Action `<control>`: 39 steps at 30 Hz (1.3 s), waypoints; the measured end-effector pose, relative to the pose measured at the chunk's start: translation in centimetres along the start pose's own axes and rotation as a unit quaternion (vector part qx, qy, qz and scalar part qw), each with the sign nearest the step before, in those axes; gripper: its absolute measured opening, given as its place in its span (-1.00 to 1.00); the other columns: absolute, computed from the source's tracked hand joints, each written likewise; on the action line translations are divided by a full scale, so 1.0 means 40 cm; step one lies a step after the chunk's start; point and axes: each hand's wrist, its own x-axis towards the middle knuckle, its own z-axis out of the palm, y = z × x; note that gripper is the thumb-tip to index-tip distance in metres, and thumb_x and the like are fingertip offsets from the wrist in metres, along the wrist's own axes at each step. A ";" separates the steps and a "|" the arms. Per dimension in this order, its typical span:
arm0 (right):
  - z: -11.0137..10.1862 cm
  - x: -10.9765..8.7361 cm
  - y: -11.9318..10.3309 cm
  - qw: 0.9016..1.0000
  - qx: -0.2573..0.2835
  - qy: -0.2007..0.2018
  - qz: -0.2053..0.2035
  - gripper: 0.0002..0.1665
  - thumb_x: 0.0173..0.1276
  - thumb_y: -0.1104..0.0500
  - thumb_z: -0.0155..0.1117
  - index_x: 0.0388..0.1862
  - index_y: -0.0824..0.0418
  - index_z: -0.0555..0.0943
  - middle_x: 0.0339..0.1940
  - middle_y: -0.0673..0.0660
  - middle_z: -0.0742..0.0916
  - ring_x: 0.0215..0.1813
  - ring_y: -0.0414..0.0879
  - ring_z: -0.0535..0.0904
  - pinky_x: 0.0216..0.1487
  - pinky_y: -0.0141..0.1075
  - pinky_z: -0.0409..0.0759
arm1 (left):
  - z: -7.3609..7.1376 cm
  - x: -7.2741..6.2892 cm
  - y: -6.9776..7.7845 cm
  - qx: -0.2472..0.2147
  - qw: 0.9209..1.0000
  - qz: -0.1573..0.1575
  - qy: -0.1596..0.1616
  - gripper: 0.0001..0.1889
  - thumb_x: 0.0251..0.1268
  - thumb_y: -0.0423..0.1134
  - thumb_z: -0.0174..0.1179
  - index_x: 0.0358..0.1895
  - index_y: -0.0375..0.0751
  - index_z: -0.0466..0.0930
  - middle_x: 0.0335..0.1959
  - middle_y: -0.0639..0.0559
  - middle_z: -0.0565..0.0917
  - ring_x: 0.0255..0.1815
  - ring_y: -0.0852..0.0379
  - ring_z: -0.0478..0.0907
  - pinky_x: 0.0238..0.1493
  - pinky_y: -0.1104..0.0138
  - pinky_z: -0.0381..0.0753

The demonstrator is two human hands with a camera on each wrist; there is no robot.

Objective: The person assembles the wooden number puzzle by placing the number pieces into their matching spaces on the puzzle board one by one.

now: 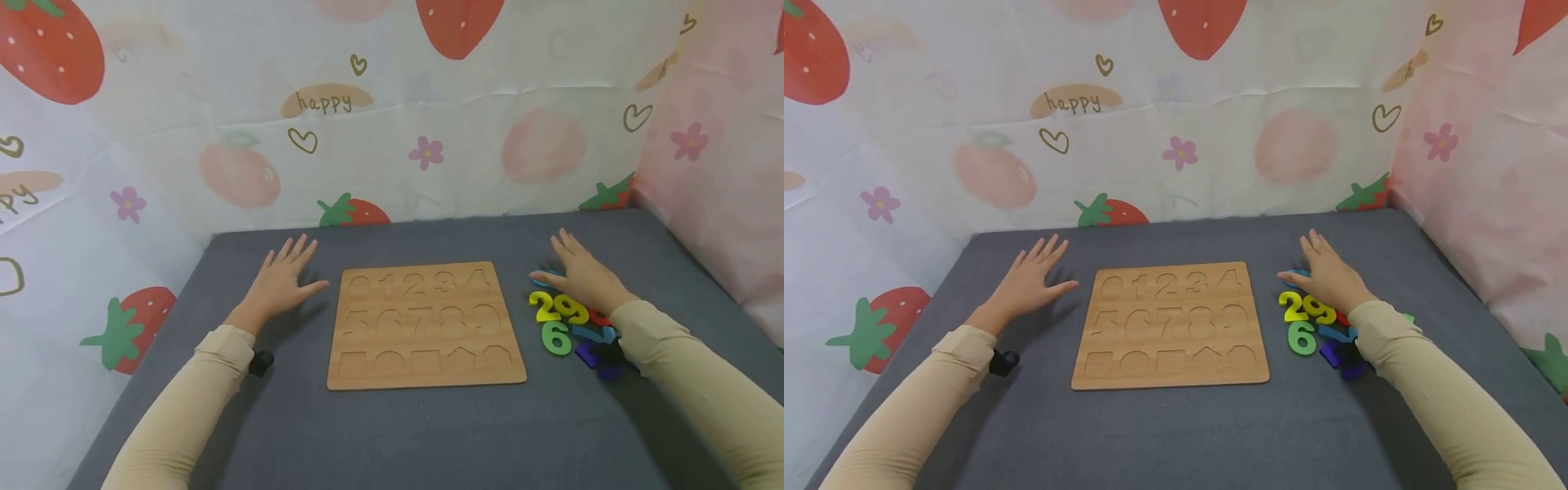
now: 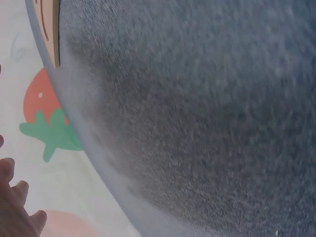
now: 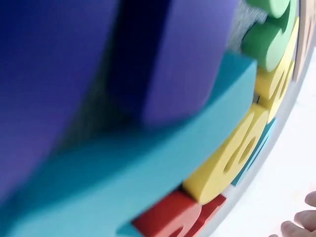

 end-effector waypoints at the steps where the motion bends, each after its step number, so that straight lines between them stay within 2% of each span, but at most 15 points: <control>1: 0.001 -0.001 -0.002 1.000 0.008 -0.001 0.004 0.24 0.42 -0.41 0.05 0.61 0.40 -0.22 0.61 0.43 -0.24 0.60 0.42 -0.27 0.46 0.40 -0.08 | 0.000 0.000 0.003 -0.003 1.000 0.000 -0.002 -0.04 0.37 0.26 0.11 0.63 -0.10 -0.16 0.65 -0.18 -0.16 0.66 -0.24 -0.29 0.57 -0.21 -0.31; 11: 0.006 -0.017 -0.021 0.996 0.082 -0.007 0.037 0.31 0.37 -0.45 0.08 0.60 0.38 -0.27 0.60 0.44 -0.25 0.54 0.53 -0.19 0.42 0.41 0.00 | 0.011 -0.002 0.017 -0.057 0.998 0.003 -0.009 0.00 0.32 0.19 0.23 0.62 -0.16 -0.13 0.65 -0.23 -0.15 0.64 -0.30 -0.24 0.53 -0.30 -0.17; 12: 0.007 -0.019 -0.022 0.995 0.086 -0.005 0.040 0.30 0.37 -0.44 0.09 0.60 0.38 -0.26 0.60 0.44 -0.23 0.54 0.53 -0.11 0.40 0.38 0.15 | 0.012 -0.005 0.018 -0.065 0.998 0.000 -0.012 0.01 0.31 0.18 0.24 0.62 -0.16 -0.13 0.65 -0.23 -0.15 0.64 -0.30 -0.23 0.52 -0.31 -0.14; 14: 0.007 -0.022 -0.023 0.994 0.094 -0.001 0.047 0.29 0.37 -0.43 0.11 0.61 0.37 -0.24 0.60 0.44 -0.20 0.52 0.54 -0.05 0.20 0.22 0.47 | 0.013 -0.009 0.021 -0.083 0.996 -0.008 -0.021 0.01 0.31 0.18 0.24 0.63 -0.14 -0.14 0.65 -0.22 -0.16 0.64 -0.29 -0.25 0.51 -0.31 -0.10; 15: 0.008 -0.024 -0.024 0.994 0.099 0.001 0.051 0.29 0.36 -0.43 0.12 0.61 0.37 -0.23 0.61 0.44 -0.17 0.49 0.52 0.07 0.01 0.08 0.56 | 0.013 -0.012 0.022 -0.093 0.995 -0.013 -0.026 0.01 0.31 0.19 0.24 0.63 -0.12 -0.14 0.65 -0.20 -0.17 0.65 -0.28 -0.25 0.50 -0.31 -0.09; 16: 0.009 -0.025 -0.023 0.993 0.103 0.003 0.054 0.29 0.35 -0.44 0.11 0.61 0.36 -0.21 0.60 0.45 -0.16 0.47 0.53 0.10 -0.15 -0.03 0.53 | 0.012 -0.015 0.024 -0.104 0.994 -0.019 -0.031 0.00 0.31 0.19 0.24 0.63 -0.11 -0.15 0.65 -0.19 -0.17 0.65 -0.28 -0.25 0.50 -0.32 -0.08; 17: 0.010 -0.025 -0.022 0.992 0.109 0.005 0.057 0.29 0.35 -0.44 0.13 0.62 0.36 -0.19 0.61 0.45 -0.13 0.42 0.51 0.21 -0.30 -0.11 0.44 | 0.012 -0.018 0.026 -0.115 0.992 -0.026 -0.034 0.00 0.32 0.19 0.23 0.63 -0.10 -0.15 0.66 -0.18 -0.17 0.65 -0.28 -0.25 0.49 -0.32 -0.06; 18: 0.012 -0.026 -0.022 0.992 0.114 0.007 0.059 0.26 0.36 -0.42 0.14 0.62 0.36 -0.17 0.61 0.45 -0.11 0.40 0.51 0.24 -0.38 -0.14 0.32 | 0.011 -0.021 0.028 -0.125 0.991 -0.032 -0.037 0.00 0.32 0.18 0.23 0.63 -0.09 -0.15 0.66 -0.17 -0.17 0.65 -0.28 -0.25 0.49 -0.33 -0.05; 20: 0.015 -0.028 -0.021 0.990 0.123 0.009 0.063 0.25 0.35 -0.40 0.17 0.61 0.37 -0.12 0.60 0.46 -0.07 0.42 0.50 0.21 -0.24 -0.08 0.48 | 0.011 -0.027 0.032 -0.141 0.988 -0.039 -0.039 -0.02 0.33 0.17 0.23 0.63 -0.09 -0.14 0.65 -0.19 -0.15 0.64 -0.31 -0.21 0.48 -0.34 -0.03; 21: 0.016 -0.030 -0.021 0.990 0.127 0.014 0.066 0.23 0.34 -0.38 0.20 0.61 0.36 -0.08 0.60 0.46 -0.03 0.42 0.48 0.23 -0.12 -0.03 0.56 | 0.011 -0.030 0.034 -0.151 0.987 -0.044 -0.039 -0.02 0.33 0.16 0.23 0.63 -0.08 -0.13 0.65 -0.19 -0.13 0.63 -0.32 -0.18 0.47 -0.33 -0.01; 22: 0.017 -0.032 -0.021 0.989 0.131 0.017 0.069 0.21 0.35 -0.35 0.22 0.61 0.36 -0.06 0.60 0.46 0.00 0.47 0.49 0.16 0.04 0.07 0.57 | 0.012 -0.033 0.036 -0.161 0.985 -0.049 -0.038 -0.02 0.32 0.16 0.24 0.63 -0.07 -0.12 0.65 -0.18 -0.12 0.62 -0.33 -0.16 0.47 -0.32 0.01; 25: 0.017 -0.035 -0.022 0.985 0.149 0.023 0.078 0.16 0.36 -0.26 0.28 0.60 0.37 -0.01 0.58 0.46 0.10 0.51 0.45 0.13 0.38 0.24 0.35 | 0.017 -0.040 0.042 -0.190 0.979 -0.064 -0.038 -0.03 0.29 0.19 0.25 0.63 -0.04 -0.07 0.63 -0.20 -0.02 0.60 -0.35 -0.05 0.46 -0.29 0.10; 32: 0.013 -0.041 -0.025 0.971 0.214 0.020 0.102 0.08 0.37 -0.14 0.33 0.59 0.35 0.03 0.55 0.45 0.21 0.53 0.39 0.15 0.42 0.20 0.32 | 0.029 -0.052 0.052 -0.282 0.955 -0.087 -0.042 -0.10 0.27 0.17 0.30 0.58 -0.08 0.12 0.56 -0.10 0.26 0.56 -0.16 0.18 0.47 -0.15 0.24; 35: 0.018 -0.042 -0.022 0.968 0.222 0.029 0.116 0.04 0.36 -0.14 0.34 0.57 0.35 0.11 0.52 0.45 0.27 0.51 0.40 0.17 0.41 0.21 0.33 | 0.035 -0.050 0.053 -0.307 0.946 -0.091 -0.042 -0.14 0.29 0.13 0.29 0.56 -0.10 0.15 0.51 -0.13 0.33 0.51 -0.13 0.28 0.43 -0.11 0.32; 39: 0.022 -0.046 -0.018 0.964 0.228 0.036 0.134 -0.02 0.36 -0.12 0.35 0.53 0.38 0.20 0.50 0.45 0.32 0.49 0.40 0.19 0.40 0.22 0.32 | 0.045 -0.053 0.055 -0.354 0.928 -0.102 -0.050 -0.17 0.30 0.09 0.30 0.54 -0.18 0.20 0.44 -0.21 0.42 0.40 -0.14 0.43 0.31 -0.01 0.50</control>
